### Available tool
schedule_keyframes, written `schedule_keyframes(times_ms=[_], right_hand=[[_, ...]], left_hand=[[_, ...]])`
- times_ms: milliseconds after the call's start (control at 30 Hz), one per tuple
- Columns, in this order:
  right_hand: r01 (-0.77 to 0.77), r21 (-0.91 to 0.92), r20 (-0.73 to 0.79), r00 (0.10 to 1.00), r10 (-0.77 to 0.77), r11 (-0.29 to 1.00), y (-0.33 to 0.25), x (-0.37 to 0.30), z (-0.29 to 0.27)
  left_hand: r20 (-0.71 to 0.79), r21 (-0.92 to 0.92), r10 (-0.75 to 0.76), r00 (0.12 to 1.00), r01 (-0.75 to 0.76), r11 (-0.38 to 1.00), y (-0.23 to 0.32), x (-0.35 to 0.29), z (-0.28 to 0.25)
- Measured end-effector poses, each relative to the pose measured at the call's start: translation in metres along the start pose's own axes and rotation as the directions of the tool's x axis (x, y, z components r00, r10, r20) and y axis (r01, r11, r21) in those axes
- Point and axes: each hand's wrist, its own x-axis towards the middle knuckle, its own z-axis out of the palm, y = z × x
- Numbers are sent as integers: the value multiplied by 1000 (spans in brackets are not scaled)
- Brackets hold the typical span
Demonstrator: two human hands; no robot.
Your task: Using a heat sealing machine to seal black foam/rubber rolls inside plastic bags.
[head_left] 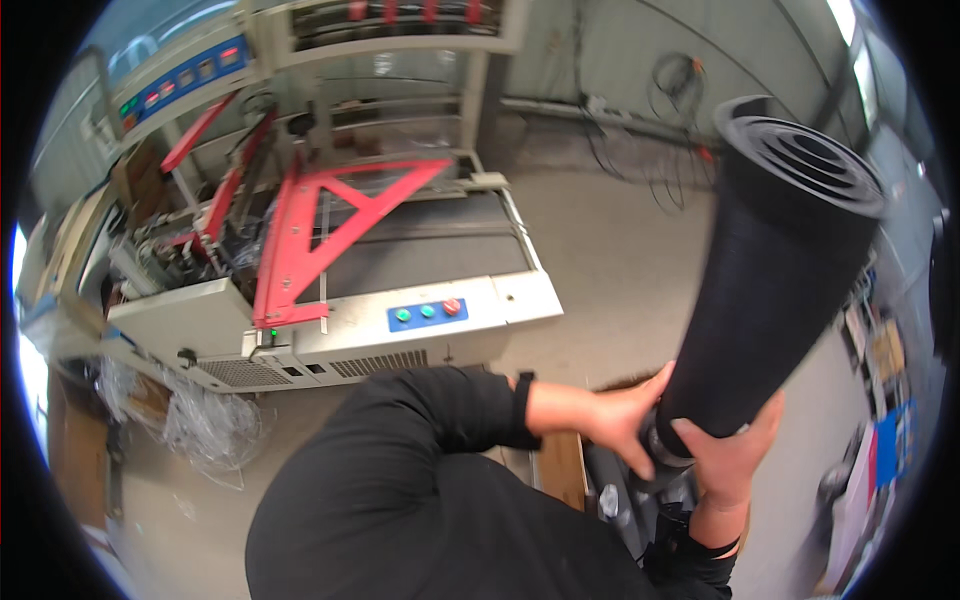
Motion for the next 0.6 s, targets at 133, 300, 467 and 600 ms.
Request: schedule_keyframes(times_ms=[133, 300, 467, 600], right_hand=[[314, -107, 229, 931, -284, 944, -37, 47, 87], [88, 49, 505, 857, -101, 995, -6, 31, 167], [132, 226, 354, 912, -207, 965, 17, 72, 244], [29, 380, 402, 895, -193, 925, 28, 115, 282]], left_hand=[[-320, -360, -226, 920, 103, 927, 41, -28, -90], [-428, -568, -419, 801, 122, 814, 40, -67, -169], [-508, -592, -467, 723, 101, 800, 25, -68, -206], [-445, -621, -499, 743, 145, 770, 2, -53, -247]])
